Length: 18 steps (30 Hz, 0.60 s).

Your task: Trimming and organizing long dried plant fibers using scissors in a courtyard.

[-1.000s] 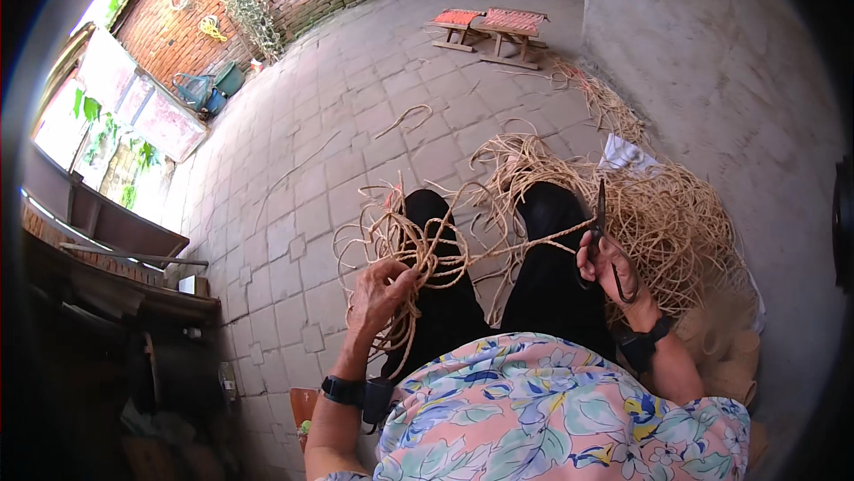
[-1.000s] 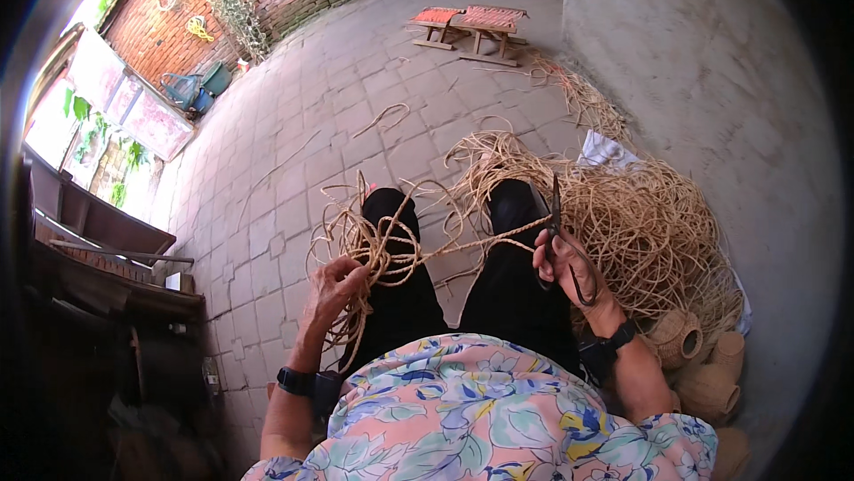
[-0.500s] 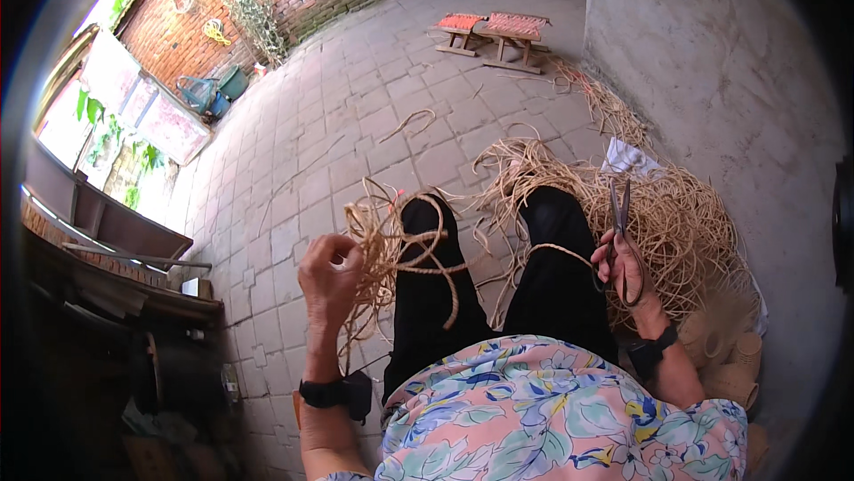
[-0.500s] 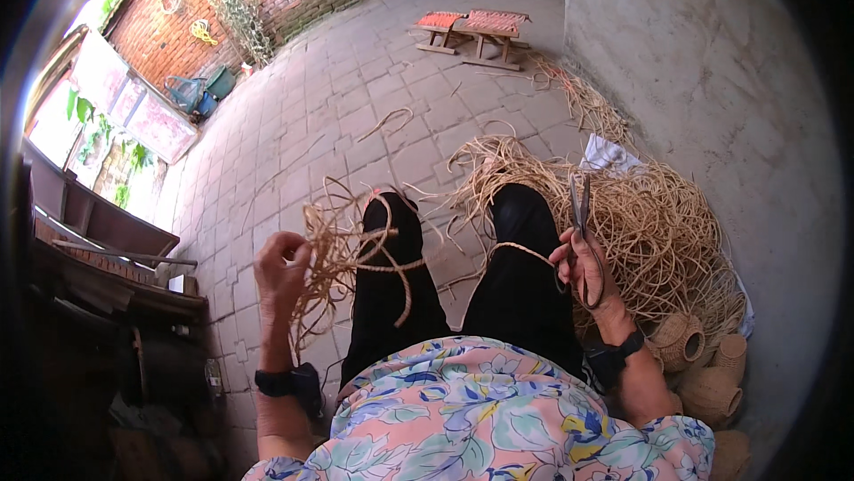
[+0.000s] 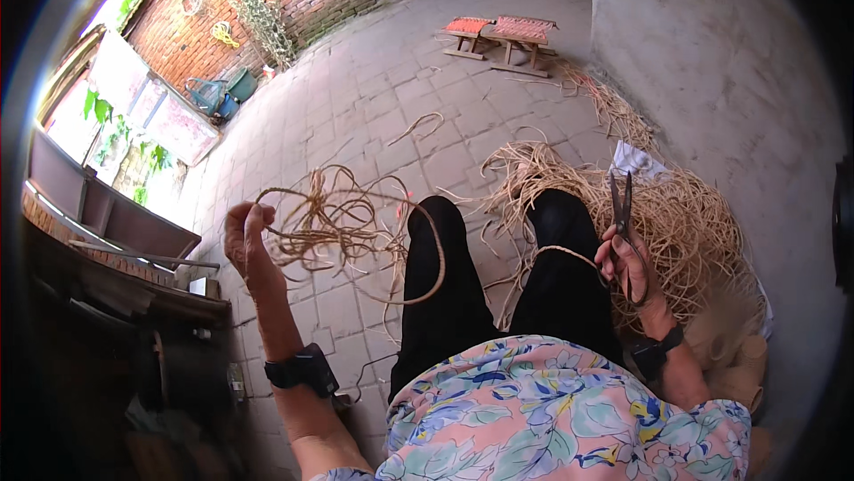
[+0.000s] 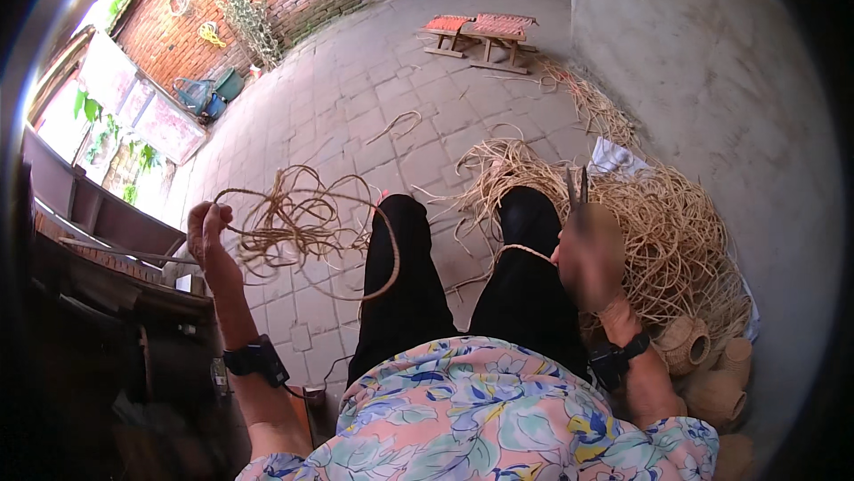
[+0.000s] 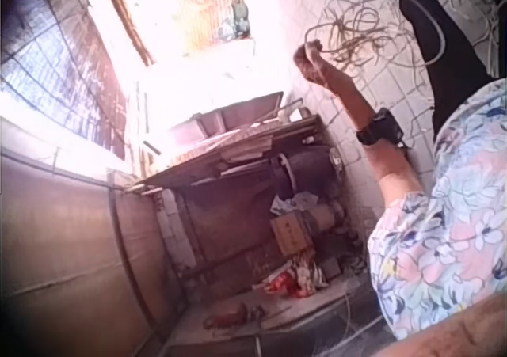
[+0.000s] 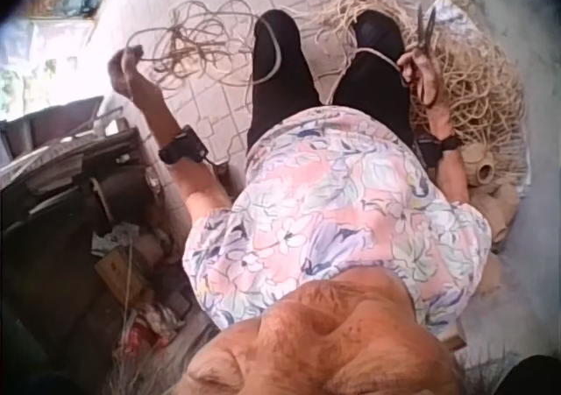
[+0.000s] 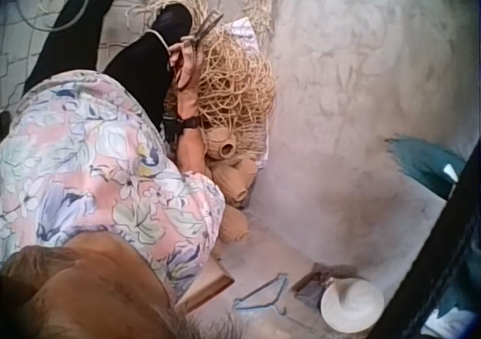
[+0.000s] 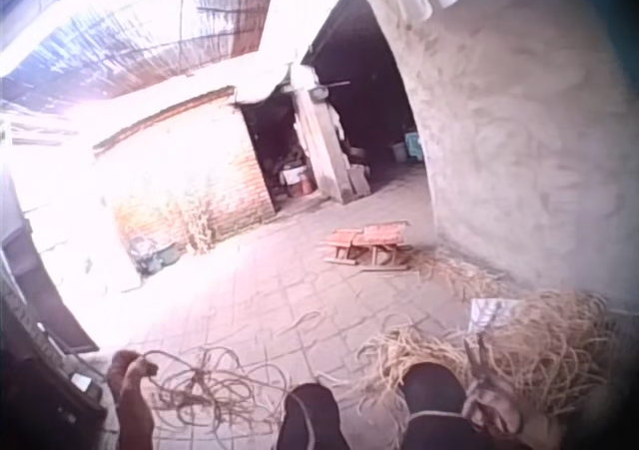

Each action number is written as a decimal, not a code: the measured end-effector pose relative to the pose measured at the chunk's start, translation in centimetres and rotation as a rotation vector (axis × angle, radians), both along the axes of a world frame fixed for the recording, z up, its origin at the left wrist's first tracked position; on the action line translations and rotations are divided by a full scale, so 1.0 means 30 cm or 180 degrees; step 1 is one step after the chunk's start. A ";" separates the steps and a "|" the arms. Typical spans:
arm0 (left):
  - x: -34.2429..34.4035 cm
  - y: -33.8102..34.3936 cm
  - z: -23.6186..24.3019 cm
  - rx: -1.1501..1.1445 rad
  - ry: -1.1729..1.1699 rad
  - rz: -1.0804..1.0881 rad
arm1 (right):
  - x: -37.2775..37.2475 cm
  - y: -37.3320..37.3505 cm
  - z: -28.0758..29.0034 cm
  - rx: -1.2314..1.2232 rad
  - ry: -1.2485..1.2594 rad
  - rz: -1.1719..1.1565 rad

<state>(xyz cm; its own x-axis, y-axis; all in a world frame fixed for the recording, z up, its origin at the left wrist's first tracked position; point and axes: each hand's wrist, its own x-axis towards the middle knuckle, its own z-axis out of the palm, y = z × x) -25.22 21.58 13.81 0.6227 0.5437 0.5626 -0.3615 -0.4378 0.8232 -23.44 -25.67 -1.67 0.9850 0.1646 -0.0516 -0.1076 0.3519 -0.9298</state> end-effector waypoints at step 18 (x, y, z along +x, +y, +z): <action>-0.112 -0.557 -0.266 0.1215 0.1469 -0.2390 | 0.039 0.391 0.183 0.0469 0.0060 0.1875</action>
<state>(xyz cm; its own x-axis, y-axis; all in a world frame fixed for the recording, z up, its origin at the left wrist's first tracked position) -28.57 4.87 5.83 0.9384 -0.2564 0.2315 -0.3328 -0.4919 0.8045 -22.26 -13.95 3.81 0.7251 0.6886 -0.0034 -0.3394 0.3531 -0.8719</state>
